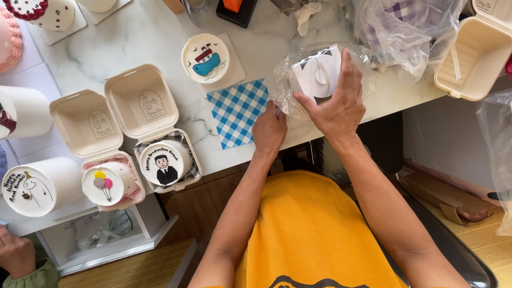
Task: Preparing and packing small bento cakes into clamshell containers and boxes.
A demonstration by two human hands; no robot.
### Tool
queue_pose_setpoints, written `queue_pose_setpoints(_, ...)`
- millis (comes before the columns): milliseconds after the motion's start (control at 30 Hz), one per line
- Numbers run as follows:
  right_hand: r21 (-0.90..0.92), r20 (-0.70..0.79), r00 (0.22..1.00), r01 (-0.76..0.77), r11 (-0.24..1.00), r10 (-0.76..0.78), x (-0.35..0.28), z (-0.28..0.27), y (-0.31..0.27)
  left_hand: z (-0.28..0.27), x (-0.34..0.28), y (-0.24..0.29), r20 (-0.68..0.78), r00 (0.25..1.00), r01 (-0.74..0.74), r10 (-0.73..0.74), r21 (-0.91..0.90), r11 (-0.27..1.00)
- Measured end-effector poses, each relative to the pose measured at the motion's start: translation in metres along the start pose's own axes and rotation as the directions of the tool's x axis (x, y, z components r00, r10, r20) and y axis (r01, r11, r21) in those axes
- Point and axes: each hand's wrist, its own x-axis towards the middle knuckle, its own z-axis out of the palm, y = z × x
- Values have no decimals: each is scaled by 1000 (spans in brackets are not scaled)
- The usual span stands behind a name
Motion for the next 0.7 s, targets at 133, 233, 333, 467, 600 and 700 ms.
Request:
queue_pose_setpoints(133, -43, 0, 999, 36, 998, -36, -8, -6, 26, -6, -10, 2, -128, 992, -27, -3, -235, 972)
queue_pose_setpoints(233, -183, -105, 990, 70, 981, -90, -4, -18, 45, -25, -19, 33, -291, 956, -151, 42, -362, 920)
queue_pose_setpoints(333, -266, -118, 992, 12, 964, -45, 5, -18, 68, -55, -17, 82, -172, 984, -85, 41, -257, 963)
queue_pose_setpoints(467, -254, -54, 998, -37, 967, 24, 12, -20, 89, -39, -1, 78, -6, 998, 58, -60, -175, 983)
queue_pose_setpoints(600, -110, -29, 993, -119, 987, 116, 15, -29, 96, -27, 0, 61, 21, 999, 51, -47, -392, 918)
queue_pose_setpoints(700, 196, 6, 968, -249, 949, 253, 29, -54, 69, -41, -9, 64, -5, 1000, 21, -29, -540, 842)
